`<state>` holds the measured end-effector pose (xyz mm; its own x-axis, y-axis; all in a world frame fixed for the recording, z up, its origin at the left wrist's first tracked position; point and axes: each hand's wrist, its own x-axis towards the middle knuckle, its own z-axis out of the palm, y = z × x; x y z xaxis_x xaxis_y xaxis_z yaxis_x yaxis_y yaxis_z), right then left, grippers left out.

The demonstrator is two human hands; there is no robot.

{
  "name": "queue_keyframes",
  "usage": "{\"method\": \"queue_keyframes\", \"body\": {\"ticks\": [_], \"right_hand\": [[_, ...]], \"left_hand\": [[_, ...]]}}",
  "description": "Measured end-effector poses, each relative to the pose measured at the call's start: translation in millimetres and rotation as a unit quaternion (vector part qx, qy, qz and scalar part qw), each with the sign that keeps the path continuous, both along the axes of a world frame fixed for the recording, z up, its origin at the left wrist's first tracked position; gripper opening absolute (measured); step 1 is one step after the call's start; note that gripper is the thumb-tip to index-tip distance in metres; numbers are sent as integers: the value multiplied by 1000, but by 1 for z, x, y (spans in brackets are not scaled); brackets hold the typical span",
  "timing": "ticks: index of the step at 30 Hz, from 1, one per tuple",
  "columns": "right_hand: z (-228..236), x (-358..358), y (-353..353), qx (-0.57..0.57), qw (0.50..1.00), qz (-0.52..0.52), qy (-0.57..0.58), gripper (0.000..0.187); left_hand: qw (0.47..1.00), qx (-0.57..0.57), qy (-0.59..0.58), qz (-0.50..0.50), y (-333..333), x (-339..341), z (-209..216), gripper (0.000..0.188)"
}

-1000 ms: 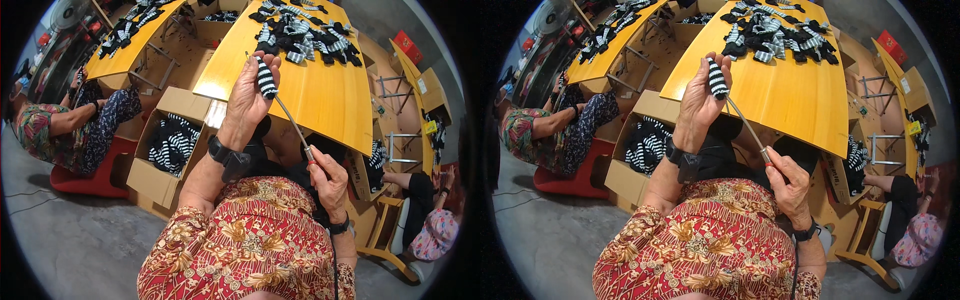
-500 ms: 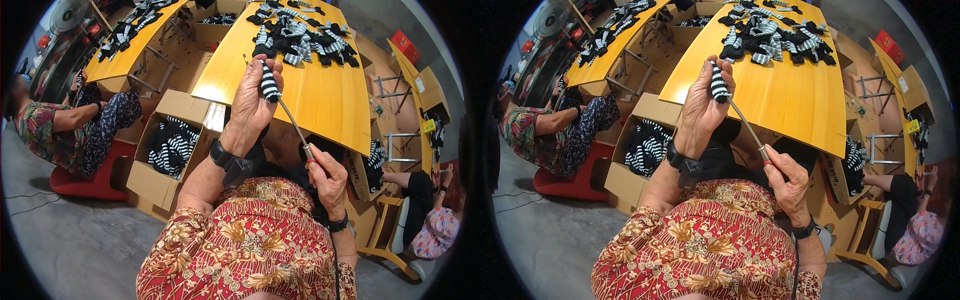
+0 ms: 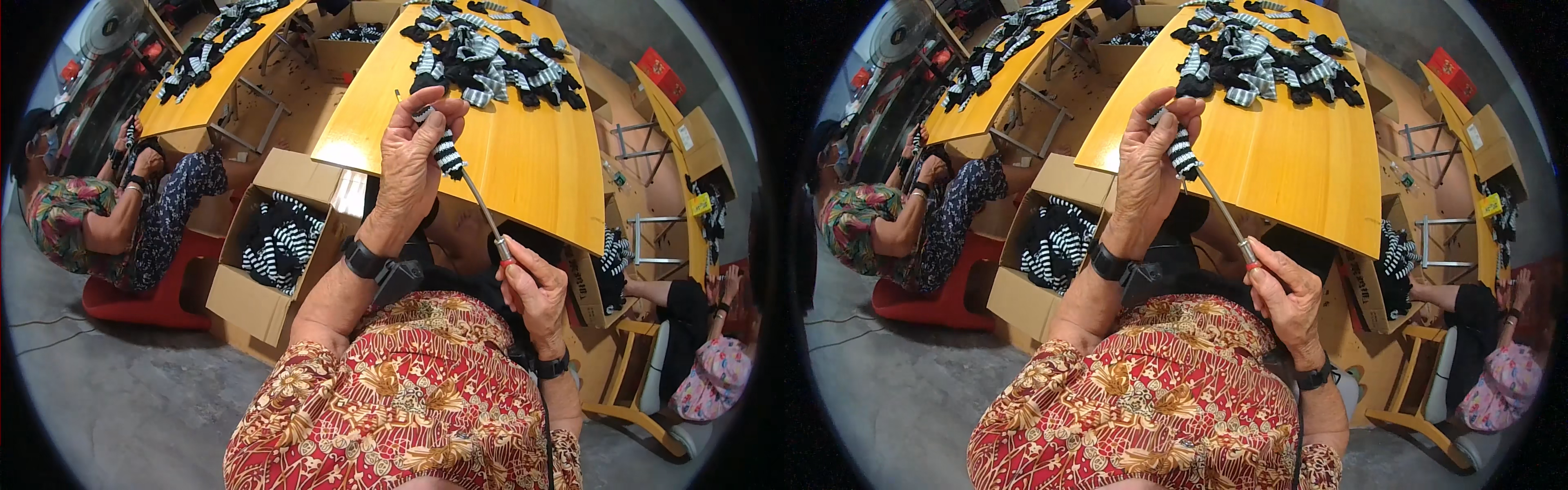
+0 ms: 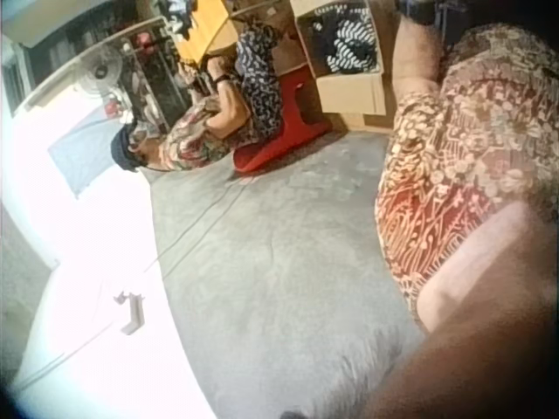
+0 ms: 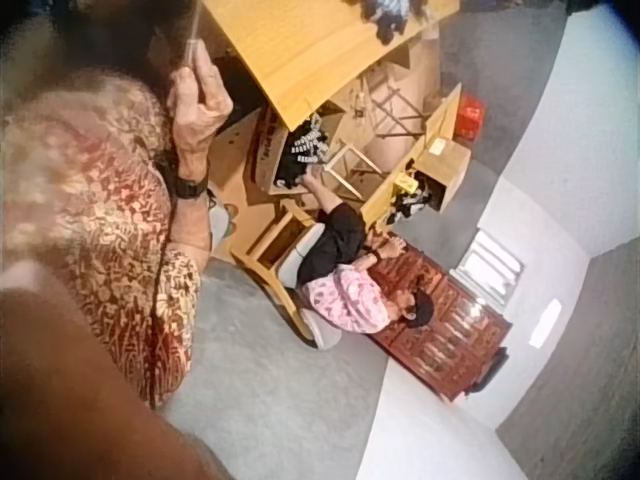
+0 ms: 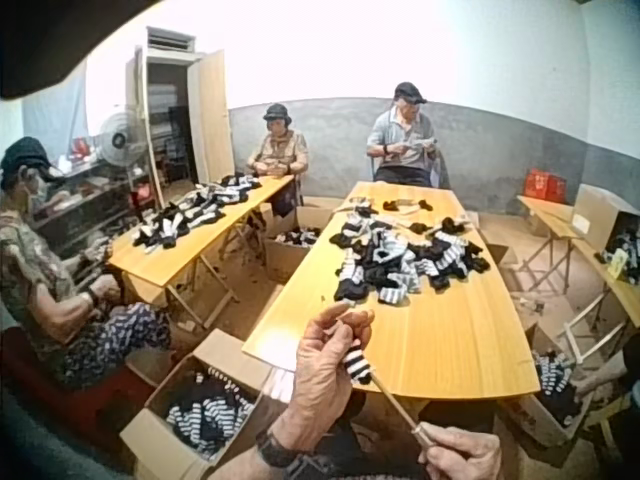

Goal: The person sits at a table and uses a red-handled screwdriver to stretch and shape the toe area of black and white striped socks. They repeatedly insert the tool into the sock opening, pull it through, and adjust the fabric before placing the sock on the table.

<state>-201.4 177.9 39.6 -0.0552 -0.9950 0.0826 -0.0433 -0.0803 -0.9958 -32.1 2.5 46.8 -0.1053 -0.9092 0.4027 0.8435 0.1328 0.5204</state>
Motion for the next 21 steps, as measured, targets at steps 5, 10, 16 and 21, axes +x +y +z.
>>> {"method": "queue_keyframes", "body": {"ticks": [5,10,16,21], "right_hand": [[-1,-2,3,30,998,23,-49,32],[-6,1,3,55,995,22,-83,33],[4,12,2,28,994,-32,-98,33],[9,17,-9,-19,993,-48,-107,33]], "left_hand": [[998,52,33,-2,1,4,9,27],[1000,21,-1,23,3,-1,3,34],[999,2,8,40,-1,-22,22,49],[999,-18,44,1,-10,-40,41,49]]}}
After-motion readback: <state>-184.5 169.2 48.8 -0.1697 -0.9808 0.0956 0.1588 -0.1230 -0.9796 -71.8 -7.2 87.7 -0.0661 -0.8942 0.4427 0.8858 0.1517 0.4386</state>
